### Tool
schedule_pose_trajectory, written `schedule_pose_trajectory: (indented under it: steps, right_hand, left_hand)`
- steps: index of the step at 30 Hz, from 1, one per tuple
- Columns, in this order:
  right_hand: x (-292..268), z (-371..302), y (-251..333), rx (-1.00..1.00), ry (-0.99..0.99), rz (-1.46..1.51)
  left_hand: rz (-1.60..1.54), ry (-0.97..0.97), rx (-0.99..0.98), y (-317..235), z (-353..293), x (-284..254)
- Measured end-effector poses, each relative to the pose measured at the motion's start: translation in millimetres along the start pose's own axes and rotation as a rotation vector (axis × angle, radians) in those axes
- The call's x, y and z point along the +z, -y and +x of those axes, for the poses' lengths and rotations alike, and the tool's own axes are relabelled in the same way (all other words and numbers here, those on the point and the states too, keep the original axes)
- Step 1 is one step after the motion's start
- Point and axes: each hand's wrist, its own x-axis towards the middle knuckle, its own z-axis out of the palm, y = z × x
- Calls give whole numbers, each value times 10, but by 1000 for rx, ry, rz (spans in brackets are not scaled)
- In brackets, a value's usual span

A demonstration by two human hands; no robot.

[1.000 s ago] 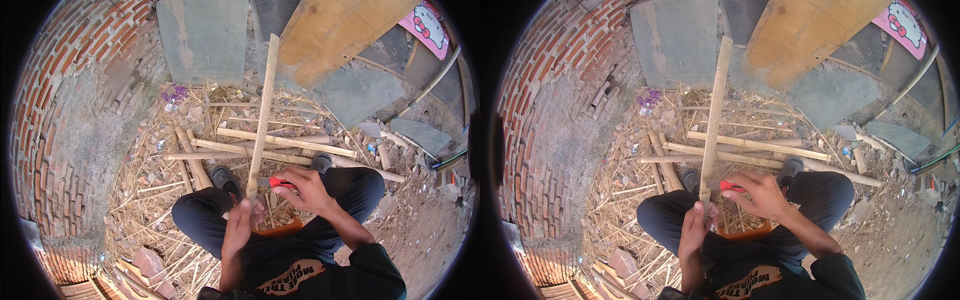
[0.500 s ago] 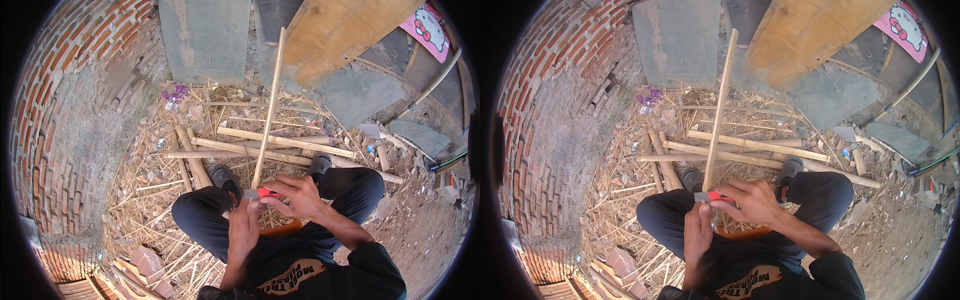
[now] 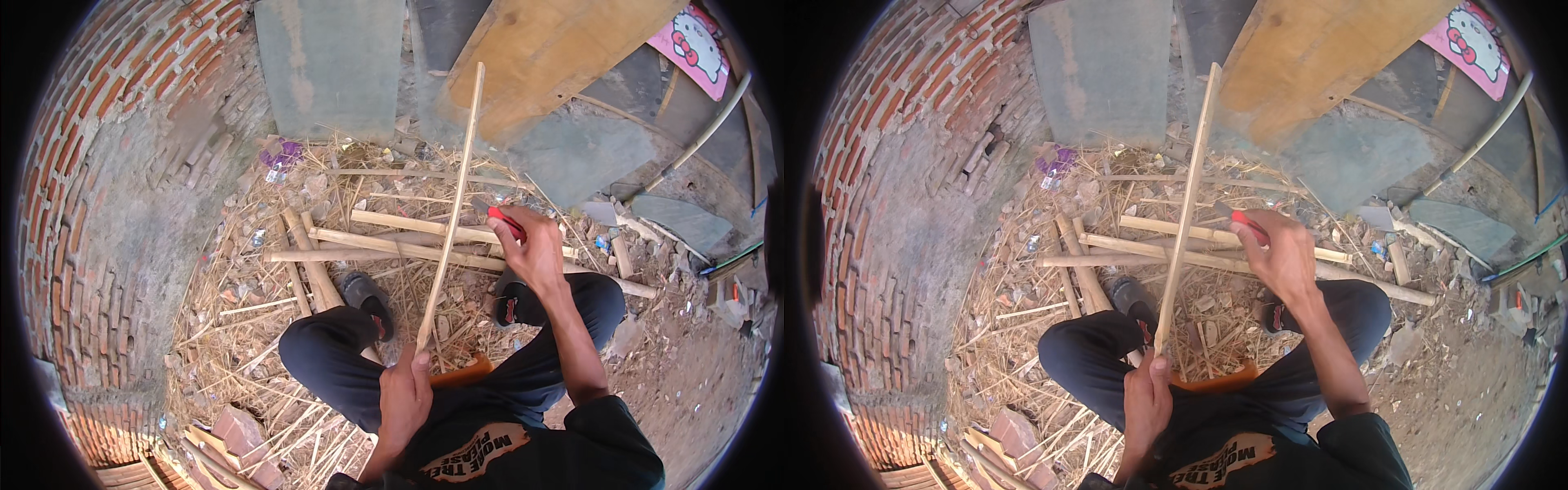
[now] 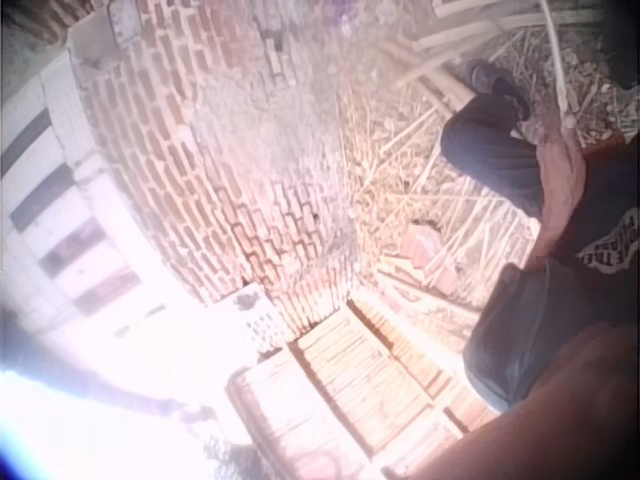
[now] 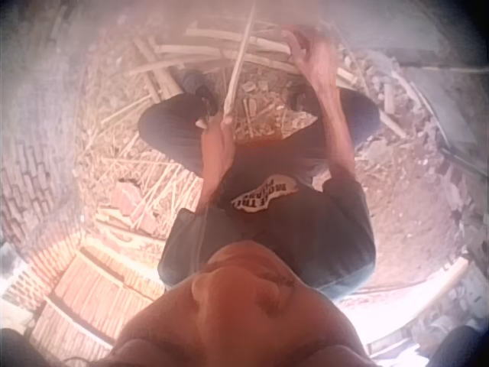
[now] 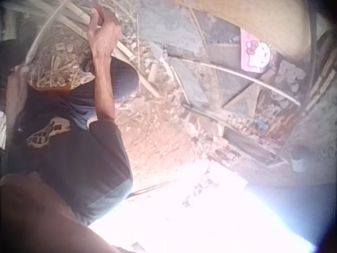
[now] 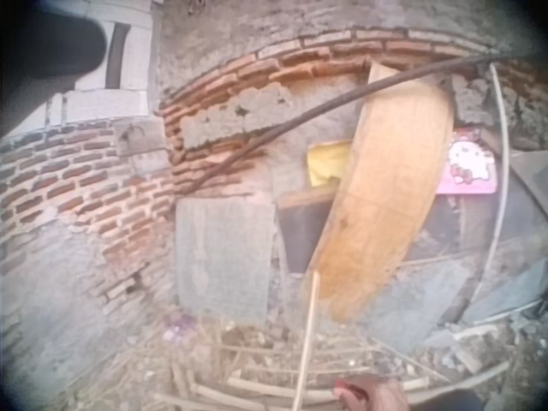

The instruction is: The person sits on the ground and uses a utility knife to shave thin strips from a long wooden stick. They hold the stick with their left hand and repeatedly scrape the blade along its length with their right hand, creating wood shavings.

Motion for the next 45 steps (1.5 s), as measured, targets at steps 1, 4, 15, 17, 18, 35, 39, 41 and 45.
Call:
schedule_pose_trajectory:
  steps: [1,4,15,17,18,35,39,41,45]
  right_hand:
    - [-82,69,-118,26,-1,12]
    - [-218,67,-66,83,8,52]
    - [109,-657,475,-319,289,279]
    - [138,-695,509,-330,274,289]
    - [140,-699,518,-336,265,293]
    - [99,-649,594,-324,289,257]
    - [106,-652,583,-333,285,244]
    - [113,-656,577,-321,289,258]
    - [95,-662,598,-315,316,231]
  left_hand:
    - [-18,23,-10,2,-77,-19]
    - [-93,4,35,40,0,2]
    - [-60,-6,76,-40,379,-44]
    - [-73,-17,66,-93,379,-35]
    - [-81,-21,62,-108,380,-32]
    - [0,-85,128,-15,379,29]
    - [-4,-29,75,-44,355,-19]
    - [15,-31,64,-40,349,-21]
    - [6,-61,76,-19,327,8]
